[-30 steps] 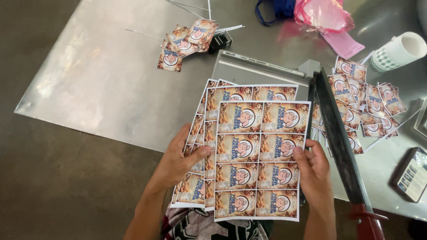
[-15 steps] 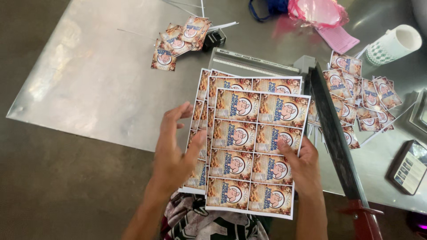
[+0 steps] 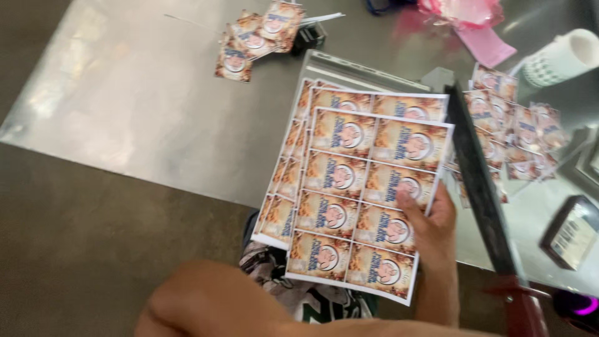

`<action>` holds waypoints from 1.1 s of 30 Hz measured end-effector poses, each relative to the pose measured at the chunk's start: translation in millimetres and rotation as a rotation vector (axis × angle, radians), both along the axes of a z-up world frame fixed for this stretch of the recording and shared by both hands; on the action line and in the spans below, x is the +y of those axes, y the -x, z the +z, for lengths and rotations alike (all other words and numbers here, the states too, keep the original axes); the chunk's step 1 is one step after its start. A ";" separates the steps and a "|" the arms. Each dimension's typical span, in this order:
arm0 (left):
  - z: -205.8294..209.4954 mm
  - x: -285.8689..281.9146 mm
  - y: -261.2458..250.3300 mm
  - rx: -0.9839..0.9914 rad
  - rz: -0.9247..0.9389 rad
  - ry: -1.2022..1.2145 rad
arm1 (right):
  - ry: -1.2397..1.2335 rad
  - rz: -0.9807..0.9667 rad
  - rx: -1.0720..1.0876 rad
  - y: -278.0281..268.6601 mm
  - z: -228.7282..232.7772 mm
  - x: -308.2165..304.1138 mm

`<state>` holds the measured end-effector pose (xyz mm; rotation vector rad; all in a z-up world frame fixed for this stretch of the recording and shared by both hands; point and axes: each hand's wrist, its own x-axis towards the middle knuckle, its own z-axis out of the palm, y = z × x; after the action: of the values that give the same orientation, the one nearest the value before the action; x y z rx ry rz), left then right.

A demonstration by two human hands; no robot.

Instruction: The person uses a paper trimmer to cut sheets of printed labels into individual pieces. They align the sheet, press down the trimmer blade, and separate the cut labels, repeating the process for multiple sheets.

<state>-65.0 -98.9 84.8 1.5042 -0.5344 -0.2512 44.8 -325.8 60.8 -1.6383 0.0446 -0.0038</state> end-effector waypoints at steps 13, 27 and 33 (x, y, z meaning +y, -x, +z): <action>48.5 77.8 -136.1 -0.631 0.645 0.042 | 0.063 -0.114 -0.522 7.2 17.8 6.8; 1.8 32.5 -131.5 -0.467 0.539 0.196 | -0.119 -0.245 -0.640 -2.2 38.1 26.4; -6.6 21.2 -133.8 -0.527 0.599 0.181 | -0.158 -0.282 -0.674 -5.5 37.2 23.4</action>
<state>68.7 -77.7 78.2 1.4794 -0.4749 0.6590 50.4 -302.4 98.0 -1.3910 -0.2347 -0.7457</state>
